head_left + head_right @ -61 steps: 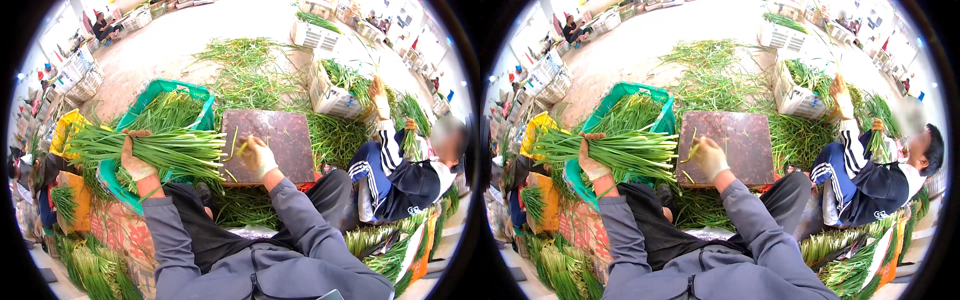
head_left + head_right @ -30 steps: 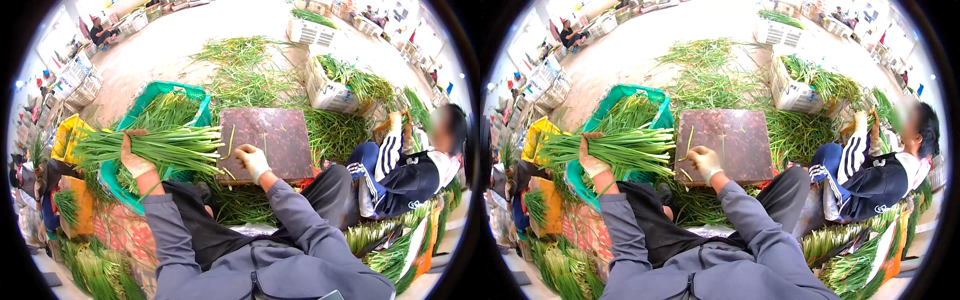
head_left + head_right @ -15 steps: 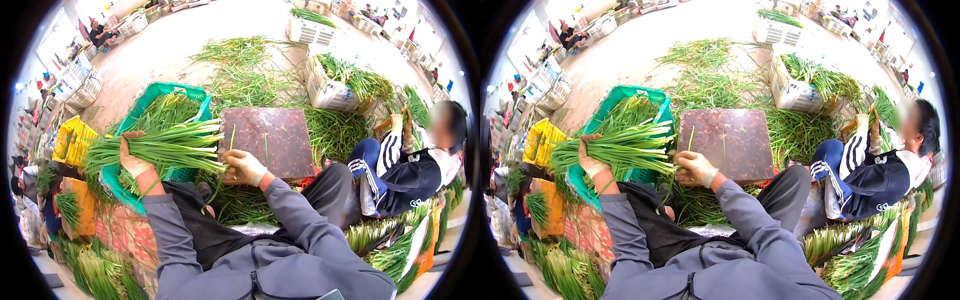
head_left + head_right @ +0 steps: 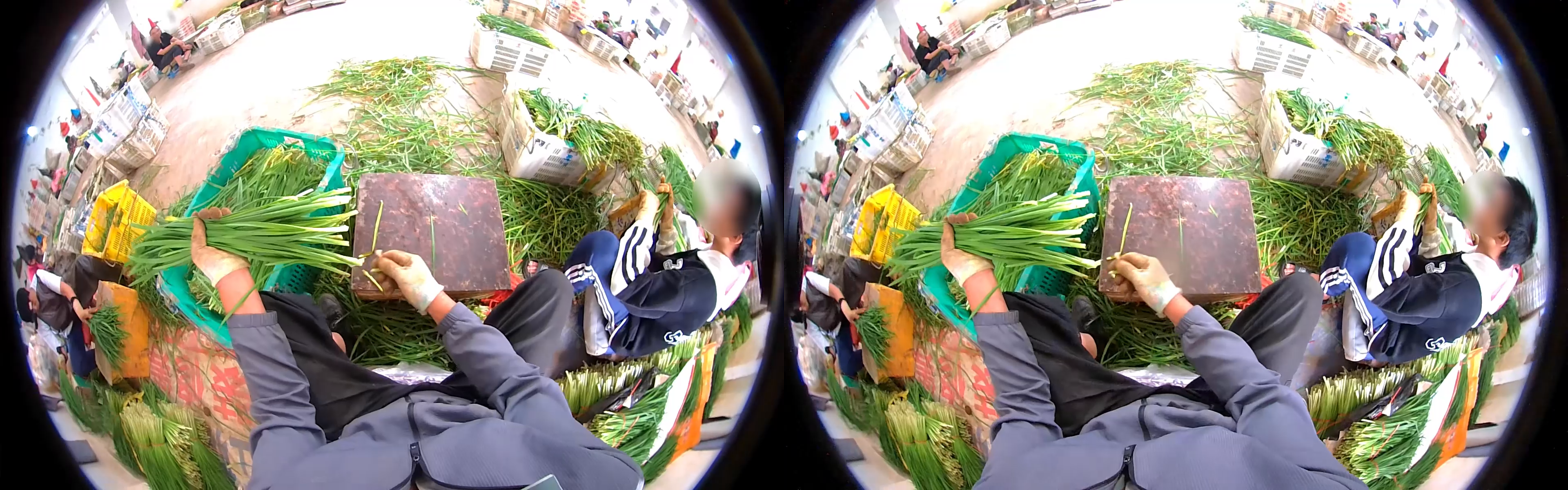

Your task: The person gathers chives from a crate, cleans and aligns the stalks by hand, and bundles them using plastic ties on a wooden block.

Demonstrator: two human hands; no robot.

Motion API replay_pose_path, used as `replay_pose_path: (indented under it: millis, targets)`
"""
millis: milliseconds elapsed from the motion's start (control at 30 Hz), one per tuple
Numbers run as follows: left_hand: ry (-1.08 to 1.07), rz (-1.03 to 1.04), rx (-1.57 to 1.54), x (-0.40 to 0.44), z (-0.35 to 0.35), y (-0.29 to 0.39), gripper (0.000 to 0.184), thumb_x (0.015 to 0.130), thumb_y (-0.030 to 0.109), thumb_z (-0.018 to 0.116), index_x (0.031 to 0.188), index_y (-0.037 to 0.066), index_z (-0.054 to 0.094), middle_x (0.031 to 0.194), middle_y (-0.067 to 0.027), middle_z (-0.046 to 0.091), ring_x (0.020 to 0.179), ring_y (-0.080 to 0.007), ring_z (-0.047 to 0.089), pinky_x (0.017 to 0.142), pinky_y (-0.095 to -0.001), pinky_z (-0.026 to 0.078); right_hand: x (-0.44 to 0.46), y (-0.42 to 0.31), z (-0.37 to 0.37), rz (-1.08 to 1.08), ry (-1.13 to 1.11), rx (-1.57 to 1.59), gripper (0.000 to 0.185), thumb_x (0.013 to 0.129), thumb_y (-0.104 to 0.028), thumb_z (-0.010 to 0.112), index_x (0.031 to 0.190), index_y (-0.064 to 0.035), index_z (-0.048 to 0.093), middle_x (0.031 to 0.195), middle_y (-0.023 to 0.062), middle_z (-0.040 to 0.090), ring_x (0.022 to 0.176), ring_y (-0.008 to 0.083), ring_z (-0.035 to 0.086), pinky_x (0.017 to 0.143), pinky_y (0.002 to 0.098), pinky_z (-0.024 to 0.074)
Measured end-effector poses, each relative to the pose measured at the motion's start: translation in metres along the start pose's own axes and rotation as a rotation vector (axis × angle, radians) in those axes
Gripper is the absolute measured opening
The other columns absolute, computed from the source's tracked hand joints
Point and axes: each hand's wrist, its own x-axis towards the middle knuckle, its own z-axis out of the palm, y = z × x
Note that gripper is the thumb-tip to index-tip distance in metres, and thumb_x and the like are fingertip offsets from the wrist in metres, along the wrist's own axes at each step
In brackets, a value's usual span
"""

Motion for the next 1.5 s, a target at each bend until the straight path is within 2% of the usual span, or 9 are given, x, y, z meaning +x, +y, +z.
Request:
replay_pose_path:
  millis: [133,533,700,933,1000,1133,1267,1367,1500]
  targets:
    - [0.062,-0.053,-0.005,0.002,-0.002,-0.002,0.014,0.097,0.021,0.060,0.098,0.008,0.060,0.095,-0.0066,0.065,0.087,-0.0219,0.060,0.089,-0.0417,0.049,-0.003,-0.008,0.017,-0.297,0.027,0.013,0.038,0.091,-0.013,0.071,0.124,-0.0011,0.058,0.086,0.0036,0.065,0.069,0.0121,0.063,0.061,0.0246,0.0516]
    - [0.234,-0.037,0.043,0.010,-0.006,-0.003,0.015,0.100,0.017,0.055,0.109,0.005,0.056,0.094,-0.0062,0.064,0.086,-0.0227,0.062,0.084,-0.0422,0.052,0.009,0.038,-0.037,-0.111,0.273,-0.257,0.027,0.090,-0.018,0.069,0.108,0.0027,0.067,0.086,0.0074,0.070,0.072,0.0120,0.065,0.069,0.0270,0.0535]
    - [0.093,-0.094,0.113,0.005,-0.005,-0.012,0.017,0.098,0.018,0.057,0.109,0.005,0.058,0.097,-0.0094,0.067,0.084,-0.0248,0.064,0.082,-0.0413,0.053,0.024,-0.011,0.022,-0.545,0.181,-0.794,0.043,0.082,-0.037,0.074,0.105,0.0003,0.069,0.100,0.0186,0.068,0.097,0.0332,0.065,0.087,0.0375,0.0517]
    - [0.190,-0.043,0.083,0.002,-0.002,-0.011,0.015,0.096,0.015,0.060,0.108,0.006,0.059,0.096,-0.0088,0.068,0.085,-0.0244,0.065,0.080,-0.0406,0.053,0.023,0.011,-0.001,-0.272,0.101,-0.556,0.029,0.092,-0.025,0.066,0.105,0.0009,0.070,0.095,0.0140,0.069,0.085,0.0171,0.063,0.081,0.0302,0.0497]
    - [0.181,-0.039,0.046,0.008,-0.010,-0.004,0.014,0.096,0.014,0.059,0.108,0.006,0.058,0.095,-0.0088,0.067,0.084,-0.0244,0.064,0.080,-0.0405,0.053,0.016,0.032,-0.029,-0.041,0.178,-0.650,0.033,0.092,-0.029,0.065,0.107,0.0002,0.070,0.100,0.0154,0.070,0.091,0.0234,0.067,0.084,0.0336,0.0504]
    - [0.099,-0.034,-0.032,0.016,-0.015,0.001,0.013,0.096,0.012,0.059,0.108,0.007,0.056,0.091,-0.0090,0.064,0.081,-0.0243,0.062,0.077,-0.0399,0.053,-0.011,0.073,-0.075,0.348,-0.387,-1.621,0.045,0.084,-0.039,0.071,0.112,-0.0042,0.071,0.114,0.0200,0.068,0.107,0.0379,0.065,0.095,0.0416,0.0498]
    - [0.164,-0.043,0.007,0.008,-0.007,-0.002,0.012,0.096,0.014,0.060,0.106,0.007,0.056,0.095,-0.0096,0.065,0.083,-0.0248,0.062,0.078,-0.0407,0.052,0.005,0.051,-0.049,-0.115,0.237,-1.140,0.051,0.086,-0.035,0.069,0.127,-0.0047,0.060,0.116,0.0230,0.066,0.107,0.0391,0.064,0.092,0.0445,0.0509]
    - [0.174,-0.066,0.119,0.003,-0.001,-0.007,0.012,0.098,0.017,0.058,0.106,0.009,0.057,0.096,-0.0085,0.067,0.082,-0.0238,0.063,0.080,-0.0416,0.052,0.022,0.037,-0.008,-0.370,0.137,-0.620,0.048,0.088,-0.027,0.070,0.126,-0.0016,0.058,0.107,0.0185,0.070,0.087,0.0251,0.069,0.076,0.0360,0.0548]
    - [0.216,-0.076,0.085,0.004,0.000,-0.013,0.011,0.098,0.018,0.057,0.107,0.011,0.058,0.093,-0.0062,0.068,0.082,-0.0227,0.064,0.079,-0.0414,0.052,0.022,0.022,-0.002,-0.088,-0.174,-0.431,0.036,0.090,-0.019,0.068,0.119,0.0007,0.061,0.088,0.0090,0.070,0.070,0.0121,0.063,0.064,0.0289,0.0525]
